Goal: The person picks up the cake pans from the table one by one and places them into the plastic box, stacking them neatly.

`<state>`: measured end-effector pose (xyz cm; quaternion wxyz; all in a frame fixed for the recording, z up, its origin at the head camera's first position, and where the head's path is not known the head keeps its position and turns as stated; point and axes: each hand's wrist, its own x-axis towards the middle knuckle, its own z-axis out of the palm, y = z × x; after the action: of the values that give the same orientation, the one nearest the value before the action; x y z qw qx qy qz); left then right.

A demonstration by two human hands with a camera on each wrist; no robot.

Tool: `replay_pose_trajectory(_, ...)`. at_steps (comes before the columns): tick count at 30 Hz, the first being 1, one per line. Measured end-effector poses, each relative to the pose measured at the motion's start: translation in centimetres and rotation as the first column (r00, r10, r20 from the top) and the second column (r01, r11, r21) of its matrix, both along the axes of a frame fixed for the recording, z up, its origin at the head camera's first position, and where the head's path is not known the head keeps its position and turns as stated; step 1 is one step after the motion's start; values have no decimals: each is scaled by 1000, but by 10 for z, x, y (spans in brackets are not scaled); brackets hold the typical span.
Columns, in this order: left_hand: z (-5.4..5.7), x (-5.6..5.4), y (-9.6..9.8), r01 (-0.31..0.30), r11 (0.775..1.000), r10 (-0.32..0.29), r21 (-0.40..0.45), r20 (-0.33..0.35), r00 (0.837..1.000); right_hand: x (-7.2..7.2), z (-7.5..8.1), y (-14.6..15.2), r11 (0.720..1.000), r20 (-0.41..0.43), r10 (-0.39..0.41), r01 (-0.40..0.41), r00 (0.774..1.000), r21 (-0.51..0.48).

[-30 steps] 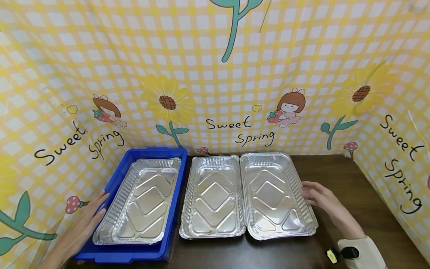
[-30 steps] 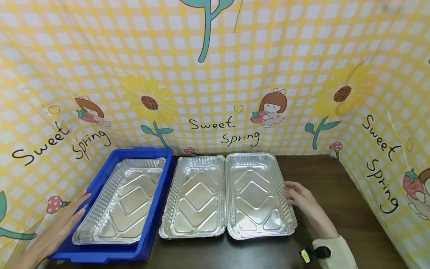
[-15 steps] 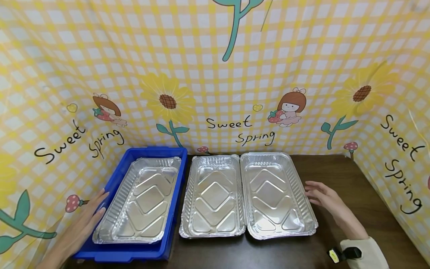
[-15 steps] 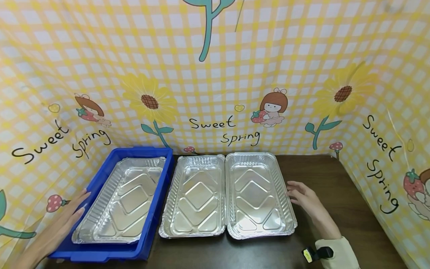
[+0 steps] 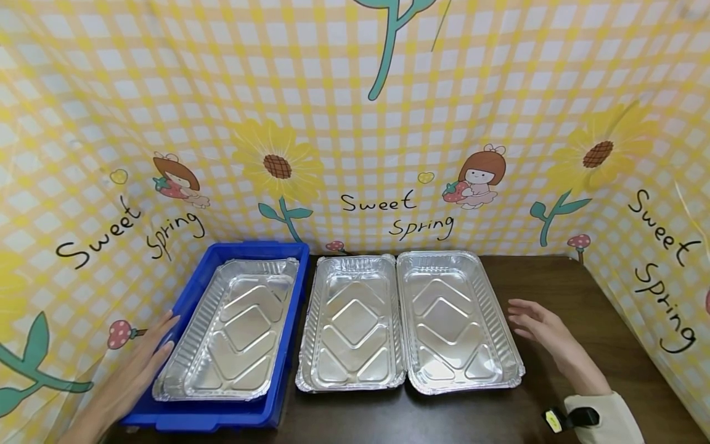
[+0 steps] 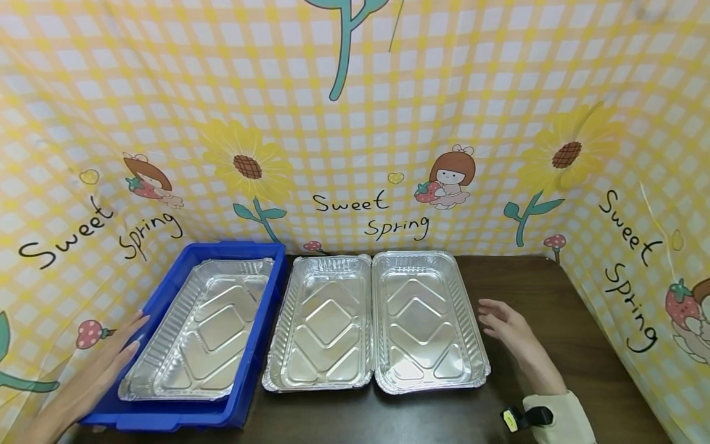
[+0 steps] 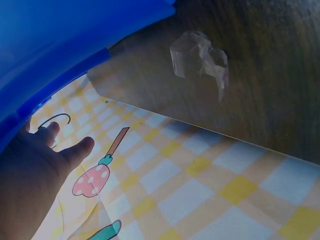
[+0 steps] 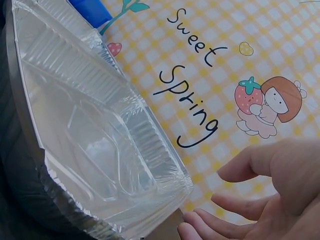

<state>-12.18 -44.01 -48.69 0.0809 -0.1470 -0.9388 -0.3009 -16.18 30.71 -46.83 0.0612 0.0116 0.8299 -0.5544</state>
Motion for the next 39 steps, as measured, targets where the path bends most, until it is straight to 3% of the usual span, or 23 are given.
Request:
replay_pose_trajectory(21, 0, 0, 0, 3, 1000, -3, 13, -8, 1000, -4, -13, 0, 999, 15, -38, 38, 999, -3)
replay_pose_trajectory(39, 2, 0, 1, -3, 1000, 3, -2, 19, 1000, -9, -24, -4, 997, 125, -60, 65, 990, -31)
